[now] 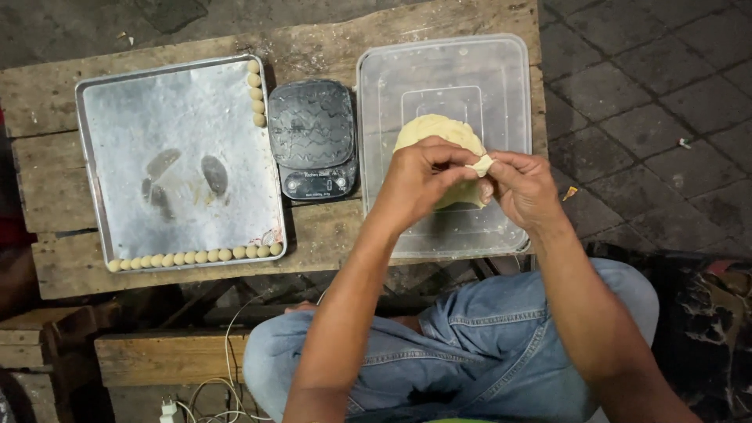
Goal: The person repeatedly pinches off small pieces of dough from a large mass in a plastic container, weighs each piece on a digital scale, rolls it into a ball between their palms, and places it on a metal tray. The process is repeated continuously throughout the clip.
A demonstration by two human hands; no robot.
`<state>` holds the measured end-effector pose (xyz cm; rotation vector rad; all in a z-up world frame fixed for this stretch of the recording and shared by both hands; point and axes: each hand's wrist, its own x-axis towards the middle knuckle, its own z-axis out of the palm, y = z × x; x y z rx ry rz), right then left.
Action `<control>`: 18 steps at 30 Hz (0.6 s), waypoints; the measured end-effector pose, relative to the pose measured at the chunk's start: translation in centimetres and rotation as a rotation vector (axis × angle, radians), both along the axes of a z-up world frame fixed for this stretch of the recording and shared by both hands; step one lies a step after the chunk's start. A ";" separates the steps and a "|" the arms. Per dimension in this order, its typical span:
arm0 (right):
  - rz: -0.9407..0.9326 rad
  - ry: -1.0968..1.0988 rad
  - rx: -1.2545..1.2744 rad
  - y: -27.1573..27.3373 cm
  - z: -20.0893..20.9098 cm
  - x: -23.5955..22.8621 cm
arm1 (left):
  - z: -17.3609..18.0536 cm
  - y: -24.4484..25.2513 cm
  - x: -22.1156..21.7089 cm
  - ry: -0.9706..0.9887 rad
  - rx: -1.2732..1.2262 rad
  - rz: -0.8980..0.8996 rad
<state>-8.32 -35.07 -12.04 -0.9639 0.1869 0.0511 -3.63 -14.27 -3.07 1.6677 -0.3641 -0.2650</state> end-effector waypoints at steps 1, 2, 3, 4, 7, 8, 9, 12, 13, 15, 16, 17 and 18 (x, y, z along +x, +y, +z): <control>0.032 0.031 0.037 -0.3 -0.4 0.0 | -0.6 -0.2 -0.1 0.177 -0.136 0.005; 0.064 0.063 0.073 -0.5 -0.8 -0.1 | -1.3 -0.4 -0.2 0.355 -0.272 0.010; 0.065 0.063 0.073 -0.7 -1.3 -0.1 | -1.8 -0.5 -0.3 0.355 -0.273 0.011; 0.095 0.099 0.079 -0.9 -1.8 -0.2 | -2.3 -0.6 -0.3 0.476 -0.354 0.032; 0.116 0.145 0.075 -1.3 -2.8 0.0 | -2.9 -0.7 -0.5 0.610 -0.415 0.080; 0.105 0.154 0.065 -1.4 -3.0 0.1 | -2.9 -0.8 -0.5 0.624 -0.394 0.108; 0.105 0.154 0.066 -1.1 -2.7 0.3 | -3.0 -1.0 -0.4 0.623 -0.394 0.108; 0.028 0.127 0.001 -0.1 -0.8 0.7 | -2.3 -1.0 -0.5 0.370 -0.302 0.106; 0.035 0.091 -0.016 0.3 0.4 0.7 | -1.2 -0.8 -0.7 0.286 -0.224 0.069; 0.039 0.055 -0.031 0.8 1.4 0.6 | -0.4 -0.6 -0.8 0.203 -0.145 0.031; 0.011 0.052 -0.078 1.0 1.2 0.5 | -0.5 -0.7 -0.7 0.181 -0.099 0.058; -0.016 0.049 -0.126 1.1 1.0 0.4 | -0.7 -0.7 -0.5 0.158 -0.054 0.087; -0.017 0.049 -0.125 1.2 1.2 0.6 | -1.0 -0.8 -0.5 0.159 -0.053 0.086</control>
